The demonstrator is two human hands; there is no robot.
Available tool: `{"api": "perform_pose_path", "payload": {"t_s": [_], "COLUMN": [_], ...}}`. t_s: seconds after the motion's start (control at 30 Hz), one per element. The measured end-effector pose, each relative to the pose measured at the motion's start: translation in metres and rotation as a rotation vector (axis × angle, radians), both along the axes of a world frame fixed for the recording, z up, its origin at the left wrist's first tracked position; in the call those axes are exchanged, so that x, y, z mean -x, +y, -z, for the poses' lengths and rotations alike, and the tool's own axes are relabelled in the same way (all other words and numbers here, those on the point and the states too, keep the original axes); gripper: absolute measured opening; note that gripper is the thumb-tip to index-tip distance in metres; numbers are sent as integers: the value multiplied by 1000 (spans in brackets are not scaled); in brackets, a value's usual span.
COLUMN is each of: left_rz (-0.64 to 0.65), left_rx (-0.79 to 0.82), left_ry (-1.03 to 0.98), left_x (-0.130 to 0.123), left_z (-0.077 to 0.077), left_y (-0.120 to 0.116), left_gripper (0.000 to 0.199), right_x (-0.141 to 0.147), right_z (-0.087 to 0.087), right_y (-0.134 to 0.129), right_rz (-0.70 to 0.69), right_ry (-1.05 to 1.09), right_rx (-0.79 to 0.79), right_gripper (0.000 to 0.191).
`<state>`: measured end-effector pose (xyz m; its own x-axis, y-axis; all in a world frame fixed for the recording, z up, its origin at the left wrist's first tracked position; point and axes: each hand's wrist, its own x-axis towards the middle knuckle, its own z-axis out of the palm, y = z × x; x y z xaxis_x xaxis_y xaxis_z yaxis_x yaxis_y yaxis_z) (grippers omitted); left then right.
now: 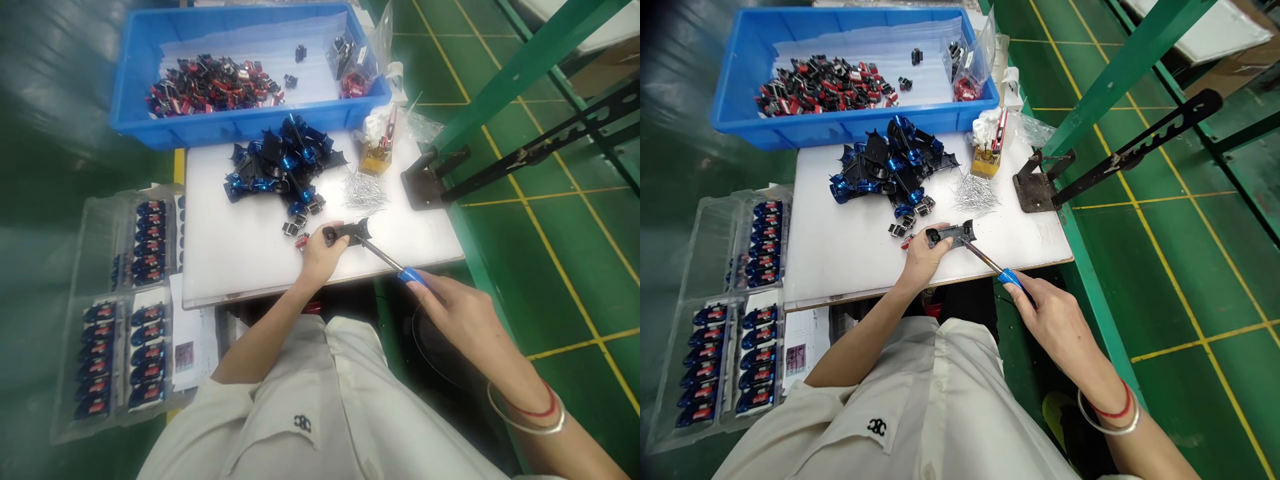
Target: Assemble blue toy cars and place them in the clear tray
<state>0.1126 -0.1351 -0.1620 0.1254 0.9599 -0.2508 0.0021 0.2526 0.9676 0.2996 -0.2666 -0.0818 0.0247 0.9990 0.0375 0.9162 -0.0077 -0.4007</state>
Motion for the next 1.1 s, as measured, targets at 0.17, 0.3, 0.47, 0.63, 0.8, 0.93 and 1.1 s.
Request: {"api": "perform_pose_path", "payload": {"t_s": [0.17, 0.3, 0.47, 0.63, 0.8, 0.93, 1.1], "left_rz": [-4, 0, 1, -2, 3, 18, 84], "left_rx": [3, -10, -18, -20, -26, -61, -273], "left_ry": [-34, -38, -39, -40, -41, 7, 146], "left_x": [-1, -1, -1, 0, 0, 3, 9], "left_z": [4, 7, 8, 8, 10, 2, -16], "left_y": [1, 1, 1, 0, 1, 0, -17], "left_gripper": [30, 30, 30, 31, 32, 32, 36], "right_x": [0, 1, 1, 0, -10, -15, 3], "right_z": [0, -1, 0, -5, -14, -10, 2], "right_y": [1, 1, 1, 0, -3, 7, 41], "right_rz": [12, 11, 14, 18, 136, 330, 417], "right_ry": [17, 24, 40, 57, 140, 423, 908], "right_rx": [25, 34, 49, 78, 9, 10, 110], "right_gripper": [61, 61, 58, 56, 51, 44, 48]}}
